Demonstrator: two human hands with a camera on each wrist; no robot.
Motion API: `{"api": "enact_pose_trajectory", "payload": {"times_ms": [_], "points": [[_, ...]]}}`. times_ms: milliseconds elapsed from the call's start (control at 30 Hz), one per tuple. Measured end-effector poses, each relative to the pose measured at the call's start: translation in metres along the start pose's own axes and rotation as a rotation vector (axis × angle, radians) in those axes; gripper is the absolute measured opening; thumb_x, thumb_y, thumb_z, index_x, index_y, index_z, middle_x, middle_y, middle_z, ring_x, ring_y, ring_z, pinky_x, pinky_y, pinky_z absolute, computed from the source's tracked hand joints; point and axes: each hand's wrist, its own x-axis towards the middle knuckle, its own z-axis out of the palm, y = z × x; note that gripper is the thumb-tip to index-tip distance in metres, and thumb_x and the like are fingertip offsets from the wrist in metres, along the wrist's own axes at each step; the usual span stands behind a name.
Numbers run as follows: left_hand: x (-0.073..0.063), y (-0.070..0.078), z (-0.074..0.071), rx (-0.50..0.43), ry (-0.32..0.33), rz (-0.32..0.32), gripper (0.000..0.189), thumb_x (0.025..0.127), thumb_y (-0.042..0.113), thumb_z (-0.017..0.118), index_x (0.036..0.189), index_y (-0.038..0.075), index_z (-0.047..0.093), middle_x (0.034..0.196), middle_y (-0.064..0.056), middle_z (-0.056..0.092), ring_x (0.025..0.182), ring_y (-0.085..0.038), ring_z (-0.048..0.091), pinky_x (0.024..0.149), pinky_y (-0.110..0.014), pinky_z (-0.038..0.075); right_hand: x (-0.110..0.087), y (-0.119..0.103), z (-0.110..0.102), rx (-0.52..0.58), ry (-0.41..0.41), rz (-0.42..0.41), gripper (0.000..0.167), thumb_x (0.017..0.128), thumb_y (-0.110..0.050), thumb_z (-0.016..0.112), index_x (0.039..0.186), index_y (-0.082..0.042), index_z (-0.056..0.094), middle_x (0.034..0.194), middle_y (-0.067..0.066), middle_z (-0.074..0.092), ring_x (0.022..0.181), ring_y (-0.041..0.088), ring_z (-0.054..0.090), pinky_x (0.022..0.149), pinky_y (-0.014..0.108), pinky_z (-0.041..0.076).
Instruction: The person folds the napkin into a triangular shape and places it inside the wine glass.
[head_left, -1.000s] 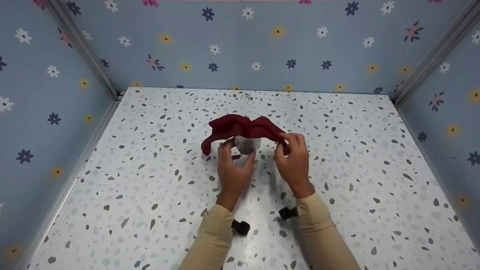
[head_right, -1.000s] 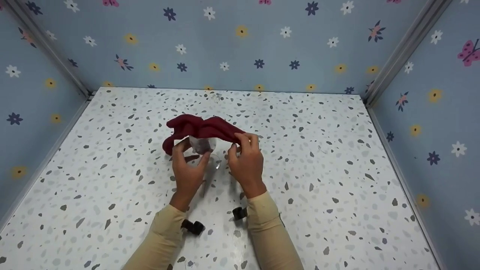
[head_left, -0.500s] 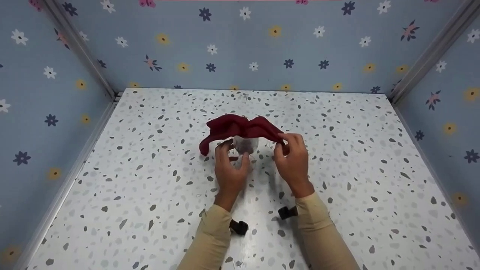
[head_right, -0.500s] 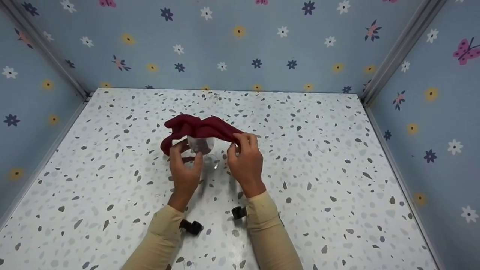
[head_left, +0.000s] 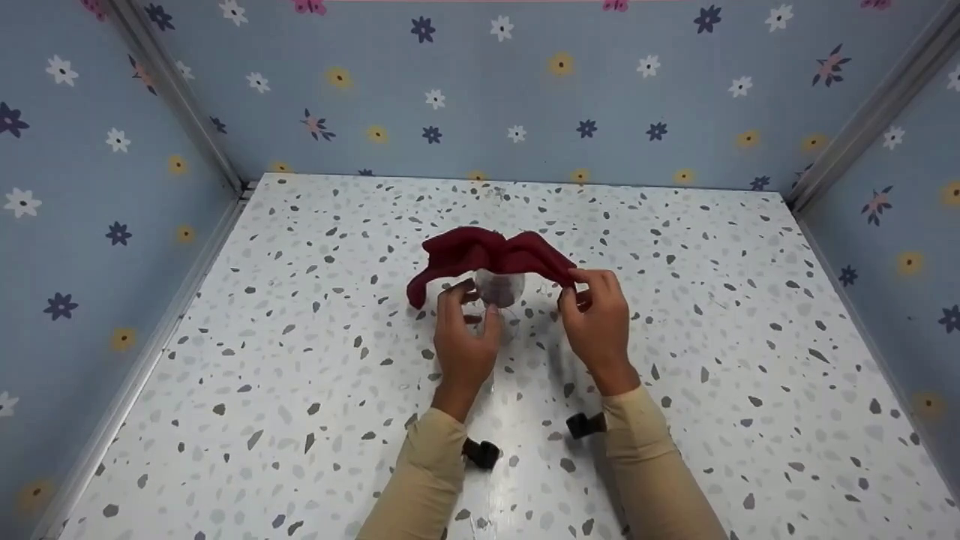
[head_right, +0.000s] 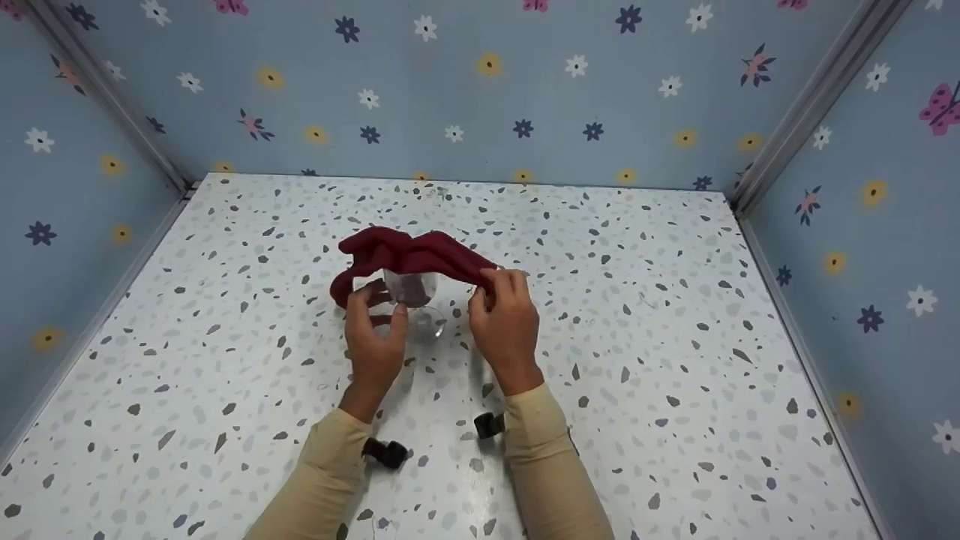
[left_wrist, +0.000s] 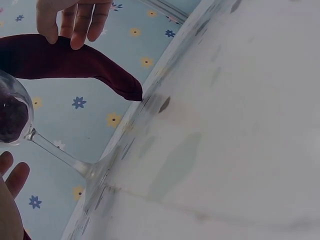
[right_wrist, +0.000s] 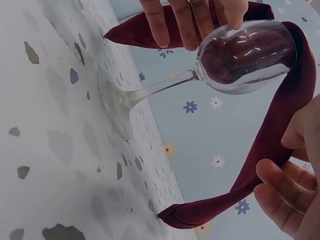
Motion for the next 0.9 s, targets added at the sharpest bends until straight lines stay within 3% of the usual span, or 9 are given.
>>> {"api": "enact_pose_trajectory", "payload": {"times_ms": [333, 600, 900], "points": [[0.000, -0.002, 0.000, 0.022, -0.008, -0.037, 0.032, 0.090, 0.015, 0.063, 0.119, 0.005, 0.059, 0.113, -0.007, 0.059, 0.102, -0.015, 0.061, 0.072, -0.030, 0.056, -0.003, 0.008, -0.003, -0.020, -0.009, 0.033, 0.026, 0.087, 0.001, 0.066, 0.114, 0.002, 0.067, 0.097, 0.015, 0.064, 0.068, 0.020, 0.064, 0.062, 0.043, 0.057], [0.000, -0.002, -0.004, 0.021, 0.005, -0.054, 0.028, 0.091, 0.010, 0.063, 0.117, 0.004, 0.060, 0.111, -0.007, 0.059, 0.103, -0.017, 0.060, 0.072, -0.029, 0.055, -0.007, 0.011, -0.002, -0.056, -0.026, 0.048, 0.028, 0.087, -0.001, 0.068, 0.115, 0.002, 0.067, 0.097, 0.017, 0.065, 0.070, 0.021, 0.065, 0.063, 0.041, 0.057], [-0.003, -0.003, -0.005, 0.052, -0.008, -0.075, 0.026, 0.089, 0.006, 0.060, 0.114, 0.002, 0.063, 0.109, -0.007, 0.060, 0.101, -0.017, 0.060, 0.072, -0.029, 0.054, -0.012, 0.011, -0.006, -0.073, -0.020, 0.065, 0.015, 0.087, 0.001, 0.063, 0.100, -0.001, 0.071, 0.097, 0.013, 0.062, 0.073, 0.022, 0.066, 0.062, 0.040, 0.057]]}}
